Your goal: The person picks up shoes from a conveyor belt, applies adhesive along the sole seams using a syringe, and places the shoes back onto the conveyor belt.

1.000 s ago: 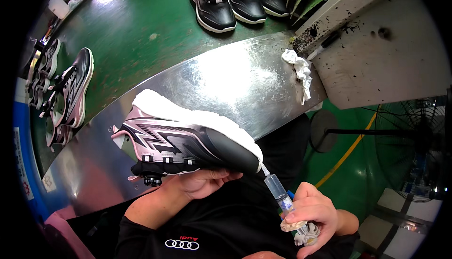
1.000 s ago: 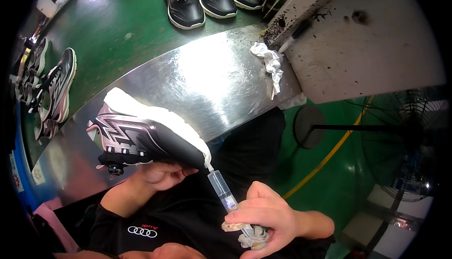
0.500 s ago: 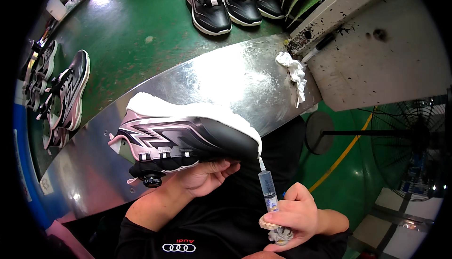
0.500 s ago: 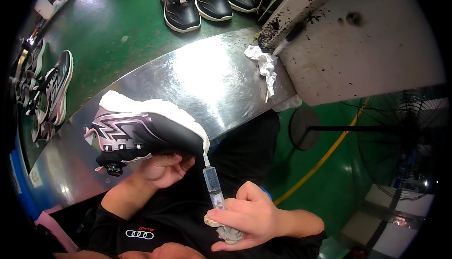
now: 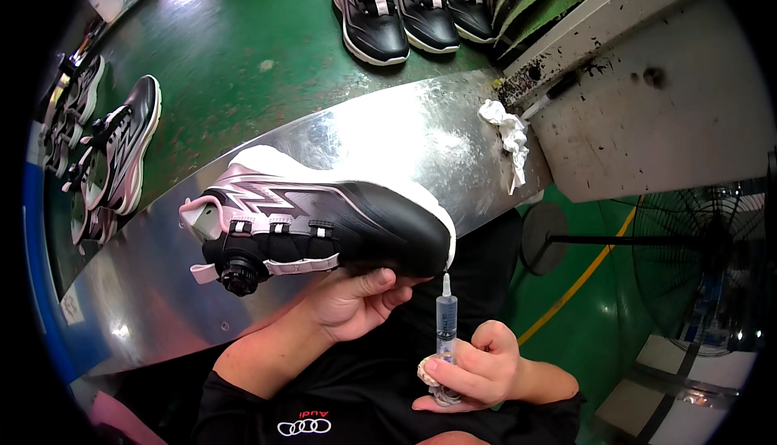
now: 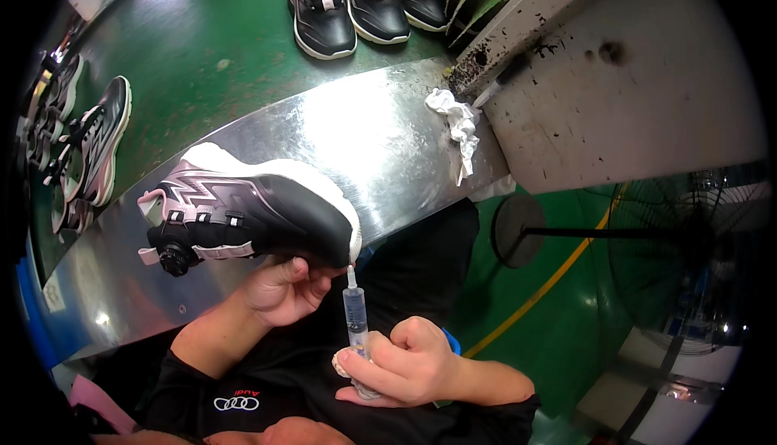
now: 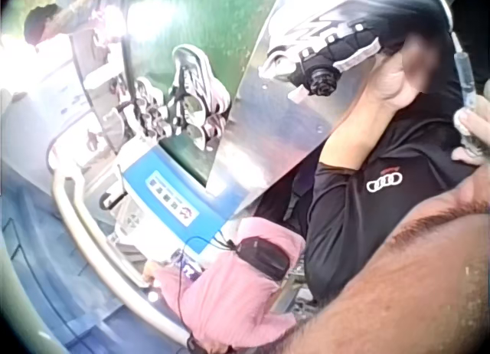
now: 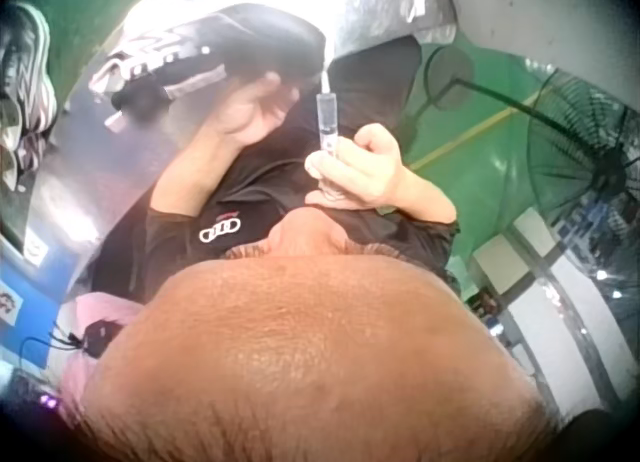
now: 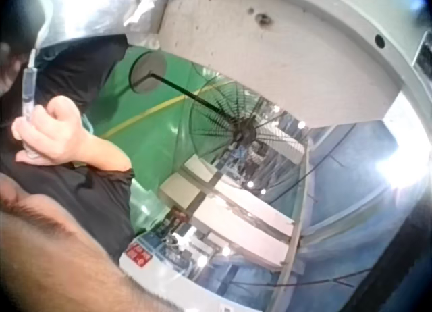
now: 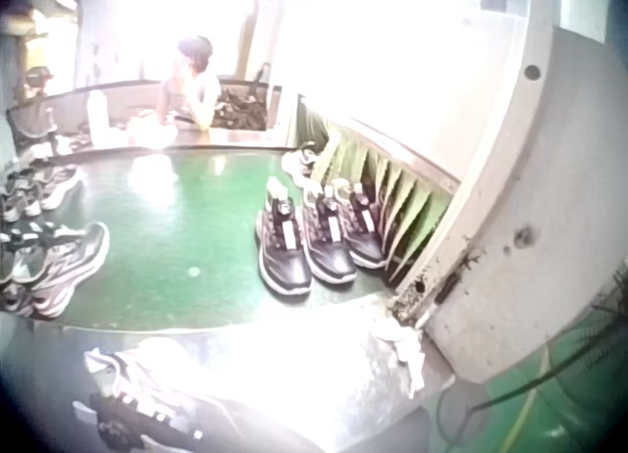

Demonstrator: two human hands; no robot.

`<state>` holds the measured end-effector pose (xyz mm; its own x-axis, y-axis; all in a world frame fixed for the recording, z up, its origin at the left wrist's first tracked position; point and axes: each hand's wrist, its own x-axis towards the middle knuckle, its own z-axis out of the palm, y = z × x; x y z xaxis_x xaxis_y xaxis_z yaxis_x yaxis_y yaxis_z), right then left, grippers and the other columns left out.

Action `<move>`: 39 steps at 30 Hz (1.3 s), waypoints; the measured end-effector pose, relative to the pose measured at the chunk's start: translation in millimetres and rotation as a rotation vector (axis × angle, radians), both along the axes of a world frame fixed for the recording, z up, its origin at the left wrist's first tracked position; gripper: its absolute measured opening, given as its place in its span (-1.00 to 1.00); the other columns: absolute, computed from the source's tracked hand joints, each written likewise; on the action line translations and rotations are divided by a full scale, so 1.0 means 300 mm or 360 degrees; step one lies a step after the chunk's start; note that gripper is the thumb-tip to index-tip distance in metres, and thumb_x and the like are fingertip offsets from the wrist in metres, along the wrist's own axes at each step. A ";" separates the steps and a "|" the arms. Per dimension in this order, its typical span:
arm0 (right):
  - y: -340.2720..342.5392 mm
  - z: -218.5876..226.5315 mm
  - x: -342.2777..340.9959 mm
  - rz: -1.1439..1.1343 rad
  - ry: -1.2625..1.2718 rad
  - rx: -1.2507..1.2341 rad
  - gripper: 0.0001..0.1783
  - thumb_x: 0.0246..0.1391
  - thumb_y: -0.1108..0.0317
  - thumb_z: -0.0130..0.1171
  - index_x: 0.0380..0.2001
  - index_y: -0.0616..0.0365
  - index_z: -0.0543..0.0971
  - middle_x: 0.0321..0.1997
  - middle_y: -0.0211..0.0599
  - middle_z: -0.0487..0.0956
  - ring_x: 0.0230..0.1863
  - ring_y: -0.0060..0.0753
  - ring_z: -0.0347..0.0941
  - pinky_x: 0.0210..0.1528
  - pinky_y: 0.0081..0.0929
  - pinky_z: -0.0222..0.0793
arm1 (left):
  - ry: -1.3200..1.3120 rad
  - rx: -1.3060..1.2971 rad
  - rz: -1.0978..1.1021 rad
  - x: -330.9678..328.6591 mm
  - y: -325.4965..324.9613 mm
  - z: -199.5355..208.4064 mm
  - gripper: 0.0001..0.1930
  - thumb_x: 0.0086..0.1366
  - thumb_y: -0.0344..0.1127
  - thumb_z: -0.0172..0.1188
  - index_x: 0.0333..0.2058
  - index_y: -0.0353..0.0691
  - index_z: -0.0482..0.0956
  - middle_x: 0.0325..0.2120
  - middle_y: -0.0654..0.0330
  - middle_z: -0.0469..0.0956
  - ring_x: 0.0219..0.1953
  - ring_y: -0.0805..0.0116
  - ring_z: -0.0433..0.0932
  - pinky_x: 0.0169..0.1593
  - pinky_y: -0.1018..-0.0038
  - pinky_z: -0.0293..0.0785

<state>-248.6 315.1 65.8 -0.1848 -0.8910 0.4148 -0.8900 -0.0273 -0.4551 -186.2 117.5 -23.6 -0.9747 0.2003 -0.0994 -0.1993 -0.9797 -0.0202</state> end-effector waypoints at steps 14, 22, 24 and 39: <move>-0.002 -0.031 0.014 -0.0004 0.0137 -0.0002 -0.54 -0.26 0.08 0.37 -0.25 0.03 0.58 -0.48 -0.45 0.47 -0.66 -0.57 0.06 -0.58 -0.65 -0.01 | -0.0068 -0.0061 0.0064 0.004 0.006 0.023 -0.61 0.22 -0.41 0.15 0.04 -0.21 0.36 -0.04 0.06 0.48 0.00 0.20 0.49 -0.09 0.51 0.59; -0.001 -0.041 0.017 -0.0019 0.0159 -0.0026 -0.54 -0.27 0.09 0.38 -0.25 0.03 0.58 -0.48 -0.47 0.46 -0.66 -0.58 0.06 -0.59 -0.66 -0.02 | -0.0079 -0.0114 0.0064 0.006 0.005 0.033 -0.63 0.24 -0.36 0.15 0.02 -0.20 0.39 -0.05 0.08 0.49 -0.01 0.21 0.50 -0.10 0.53 0.59; 0.000 -0.046 0.018 -0.0021 0.0157 -0.0036 -0.54 -0.28 0.10 0.38 -0.25 0.03 0.58 -0.48 -0.47 0.46 -0.66 -0.58 0.06 -0.59 -0.65 -0.02 | -0.0081 -0.0124 0.0068 0.007 0.006 0.033 -0.63 0.24 -0.35 0.15 0.02 -0.20 0.39 -0.05 0.08 0.49 -0.01 0.22 0.50 -0.11 0.53 0.59; 0.000 -0.063 -0.002 0.0009 0.0125 -0.0048 -0.53 -0.27 0.10 0.38 -0.26 0.09 0.57 -0.51 -0.49 0.45 -0.69 -0.59 0.06 -0.61 -0.65 -0.04 | -0.0064 -0.0227 0.0070 -0.012 0.003 0.011 -0.60 0.24 -0.29 0.14 0.06 -0.17 0.37 -0.02 0.08 0.47 0.04 0.18 0.46 -0.07 0.51 0.55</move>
<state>-249.3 315.0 46.8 -0.1456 -0.8789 0.4543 -0.9229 -0.0449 -0.3825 -189.8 118.5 -20.2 -0.9769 0.1388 -0.1627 -0.1581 -0.9810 0.1128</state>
